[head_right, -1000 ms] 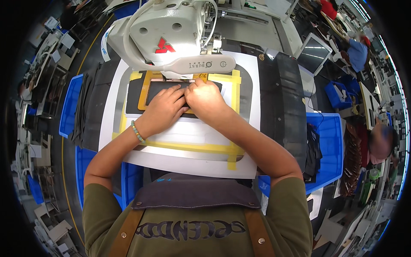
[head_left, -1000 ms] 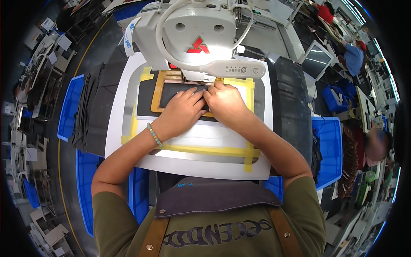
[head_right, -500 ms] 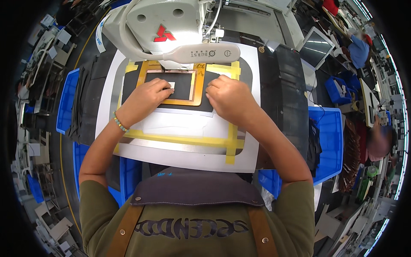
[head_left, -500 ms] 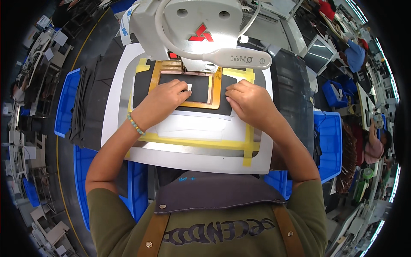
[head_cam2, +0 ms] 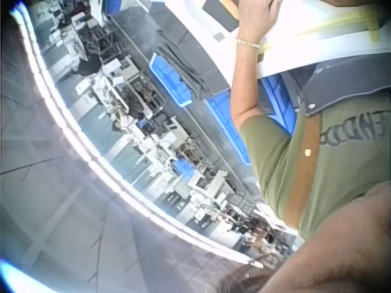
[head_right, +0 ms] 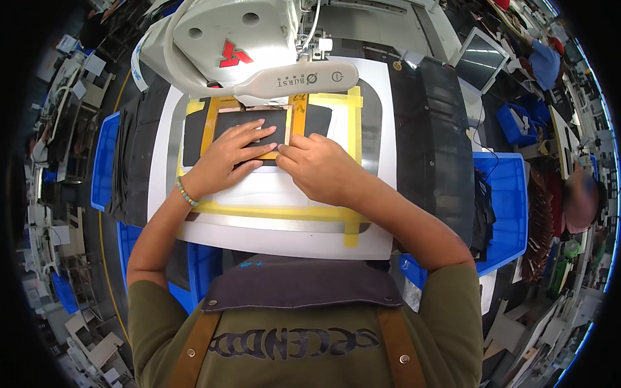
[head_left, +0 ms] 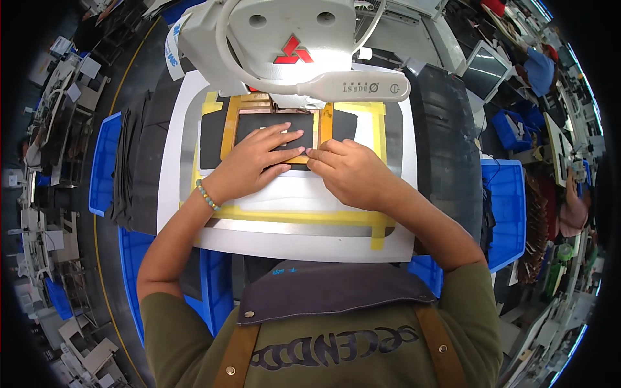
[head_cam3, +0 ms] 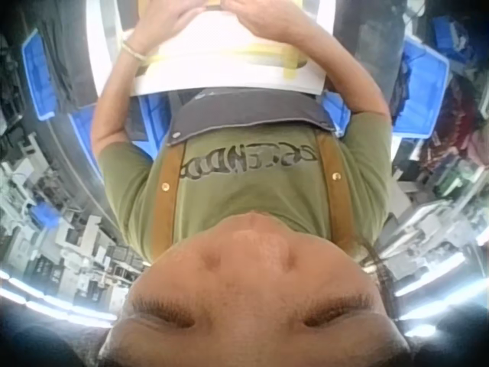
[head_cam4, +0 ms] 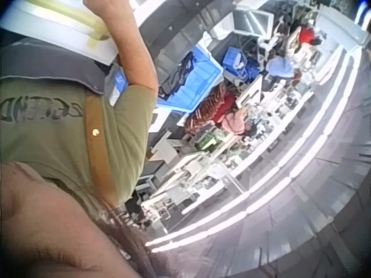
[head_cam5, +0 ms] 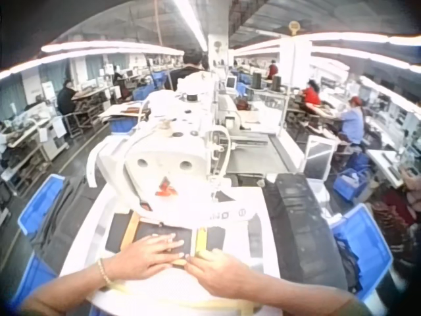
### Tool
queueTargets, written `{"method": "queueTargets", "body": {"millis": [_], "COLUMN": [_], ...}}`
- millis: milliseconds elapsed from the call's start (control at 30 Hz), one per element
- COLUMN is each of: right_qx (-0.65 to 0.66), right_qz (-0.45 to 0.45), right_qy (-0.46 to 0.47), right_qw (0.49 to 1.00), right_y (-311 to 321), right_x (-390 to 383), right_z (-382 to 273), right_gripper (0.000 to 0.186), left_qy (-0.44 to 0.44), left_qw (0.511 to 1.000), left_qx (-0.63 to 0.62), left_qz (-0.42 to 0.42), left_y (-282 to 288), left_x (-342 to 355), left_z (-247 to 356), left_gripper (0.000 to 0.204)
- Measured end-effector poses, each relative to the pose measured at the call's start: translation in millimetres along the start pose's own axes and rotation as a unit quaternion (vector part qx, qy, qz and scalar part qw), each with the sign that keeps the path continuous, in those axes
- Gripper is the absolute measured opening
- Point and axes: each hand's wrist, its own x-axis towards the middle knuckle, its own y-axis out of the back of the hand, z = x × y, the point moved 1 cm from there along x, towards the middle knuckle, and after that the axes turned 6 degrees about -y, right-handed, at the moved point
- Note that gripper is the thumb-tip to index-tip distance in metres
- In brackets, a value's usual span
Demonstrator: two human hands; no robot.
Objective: The person repeatedly sews small white labels onto black fabric pieces using a sewing machine. They pick up a fabric piece, align it under the needle with a yellow guide, sew the label, and then place the finished piece into a blue bin. This process is repeated for multiple items.
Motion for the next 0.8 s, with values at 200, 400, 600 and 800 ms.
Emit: {"method": "queueTargets", "body": {"millis": [200, 400, 600, 800], "right_qx": [-0.036, -0.048, -0.056, -0.078], "right_qz": [-0.040, -0.034, 0.016, 0.020], "right_qy": [0.004, -0.004, 0.002, -0.014], "right_qw": [0.999, 0.998, 0.998, 0.997], "right_y": [-2.7, -5.0, -7.7, -12.6], "right_x": [-1.5, -0.4, 3.9, 10.8], "right_z": [-2.1, -6.2, -5.4, -0.4], "right_gripper": [0.037, 0.038, 0.023, 0.026], "left_qy": [-0.010, -0.022, -0.019, -0.005], "left_qw": [1.000, 1.000, 1.000, 1.000], "left_qx": [-0.002, 0.006, 0.000, 0.014], "left_qz": [-0.015, -0.006, -0.007, 0.004], "left_y": [3.0, 3.4, 5.7, 7.5], "left_x": [3.4, 3.8, 5.4, 8.0], "left_z": [-6.6, -11.3, -17.9, -29.0], "left_gripper": [0.037, 0.036, 0.036, 0.038]}}
